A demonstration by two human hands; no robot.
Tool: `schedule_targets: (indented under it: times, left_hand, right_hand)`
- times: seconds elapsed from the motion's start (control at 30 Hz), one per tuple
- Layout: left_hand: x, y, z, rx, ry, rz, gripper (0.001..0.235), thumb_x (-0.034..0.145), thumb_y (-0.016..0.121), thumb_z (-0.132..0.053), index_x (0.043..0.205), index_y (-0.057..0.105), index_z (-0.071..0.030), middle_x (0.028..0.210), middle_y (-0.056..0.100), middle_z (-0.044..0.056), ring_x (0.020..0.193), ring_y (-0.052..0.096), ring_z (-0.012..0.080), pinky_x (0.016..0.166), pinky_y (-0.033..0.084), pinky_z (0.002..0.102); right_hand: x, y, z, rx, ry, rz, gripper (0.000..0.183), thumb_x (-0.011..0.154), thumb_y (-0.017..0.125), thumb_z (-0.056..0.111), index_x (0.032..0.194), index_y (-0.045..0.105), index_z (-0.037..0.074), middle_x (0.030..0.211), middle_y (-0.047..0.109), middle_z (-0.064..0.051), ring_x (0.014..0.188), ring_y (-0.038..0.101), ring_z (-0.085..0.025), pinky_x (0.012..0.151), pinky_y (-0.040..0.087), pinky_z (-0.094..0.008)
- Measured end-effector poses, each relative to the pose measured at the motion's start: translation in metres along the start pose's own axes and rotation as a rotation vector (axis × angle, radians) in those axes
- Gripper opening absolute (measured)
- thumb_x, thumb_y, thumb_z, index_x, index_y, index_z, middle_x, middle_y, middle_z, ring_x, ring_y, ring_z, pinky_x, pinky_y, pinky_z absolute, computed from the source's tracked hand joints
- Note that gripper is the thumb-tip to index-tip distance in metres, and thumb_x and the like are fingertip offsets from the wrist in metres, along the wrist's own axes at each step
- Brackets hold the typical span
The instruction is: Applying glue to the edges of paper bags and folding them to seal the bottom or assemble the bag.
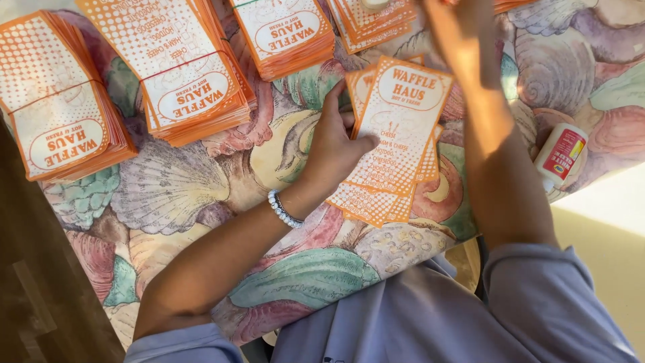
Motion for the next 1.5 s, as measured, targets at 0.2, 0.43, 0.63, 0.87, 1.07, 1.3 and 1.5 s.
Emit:
schedule_targets:
  times: [0.2, 0.43, 0.63, 0.87, 1.07, 1.3, 1.5]
  left_hand:
    - [0.022, 0.027, 0.013, -0.554, 0.306, 0.028, 0.044, 0.08, 0.07, 0.009, 0.121, 0.061, -0.004, 0.106, 0.076, 0.006, 0.092, 0.069, 0.0113, 0.083, 0.056, 0.028]
    - [-0.031, 0.067, -0.081, -0.141, 0.795, 0.012, 0.018, 0.101, 0.059, -0.015, 0.113, 0.047, -0.015, 0.094, 0.053, -0.002, 0.087, 0.049, 0.0081, 0.083, 0.045, 0.024]
    - [-0.022, 0.081, -0.025, 0.019, 0.705, 0.09, 0.02, 0.102, 0.058, -0.024, 0.116, 0.053, -0.011, 0.103, 0.067, 0.003, 0.093, 0.064, 0.0133, 0.081, 0.052, 0.029]
    - [-0.022, 0.09, -0.011, -0.01, 0.556, 0.134, 0.01, 0.098, 0.058, -0.016, 0.106, 0.053, -0.014, 0.079, 0.064, -0.002, 0.058, 0.066, 0.0078, 0.047, 0.057, 0.022]
    - [-0.017, 0.099, 0.006, -0.121, 0.522, 0.13, 0.015, 0.095, 0.064, -0.015, 0.108, 0.057, -0.015, 0.083, 0.06, -0.004, 0.066, 0.054, 0.0042, 0.057, 0.047, 0.021]
    - [-0.014, 0.101, 0.008, -0.144, 0.45, 0.148, 0.018, 0.1, 0.063, -0.019, 0.116, 0.06, -0.012, 0.088, 0.069, 0.001, 0.057, 0.065, 0.008, 0.046, 0.053, 0.022]
    - [-0.02, 0.094, 0.001, -0.086, 0.53, -0.004, 0.059, 0.093, 0.072, -0.024, 0.139, 0.04, -0.007, 0.13, 0.054, 0.013, 0.115, 0.067, 0.0242, 0.098, 0.063, 0.033]
  right_hand:
    - [-0.11, -0.079, 0.048, 0.8, 0.591, -0.146, 0.072, 0.105, 0.053, 0.049, 0.164, 0.02, 0.025, 0.124, 0.049, -0.008, 0.093, 0.041, -0.011, 0.063, 0.024, -0.018]
    - [-0.162, -0.078, 0.056, 0.39, 0.329, -0.454, 0.037, 0.09, 0.091, -0.005, 0.118, 0.066, -0.004, 0.119, 0.072, -0.017, 0.11, 0.068, -0.026, 0.099, 0.058, -0.039]
    - [-0.175, -0.071, 0.062, 0.648, 0.22, -0.261, 0.06, 0.094, 0.08, 0.023, 0.141, 0.053, -0.002, 0.139, 0.061, -0.016, 0.133, 0.057, -0.027, 0.12, 0.044, -0.041]
    - [-0.191, -0.053, 0.051, 0.505, 0.334, -0.11, 0.046, 0.094, 0.079, 0.018, 0.133, 0.061, 0.002, 0.133, 0.065, -0.011, 0.126, 0.06, -0.025, 0.108, 0.046, -0.041]
    - [-0.205, -0.035, 0.057, 0.928, 0.414, -0.248, 0.063, 0.099, 0.062, -0.009, 0.149, 0.026, 0.004, 0.144, 0.052, -0.015, 0.135, 0.053, -0.021, 0.115, 0.047, -0.035]
    - [-0.201, -0.046, 0.06, 1.0, 0.435, -0.299, 0.048, 0.106, 0.051, -0.008, 0.147, 0.028, 0.003, 0.135, 0.061, -0.016, 0.128, 0.059, -0.025, 0.111, 0.053, -0.039]
    - [-0.182, -0.096, 0.028, 0.423, 0.405, -0.006, 0.04, 0.101, 0.06, -0.001, 0.137, 0.044, 0.005, 0.127, 0.064, -0.016, 0.116, 0.058, -0.026, 0.098, 0.041, -0.038]
Point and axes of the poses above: each hand's wrist, its own x-axis towards the middle knuckle, its own y-axis out of the palm, z = x × y, the point moved 3 cm from there along x, towards the middle knuckle
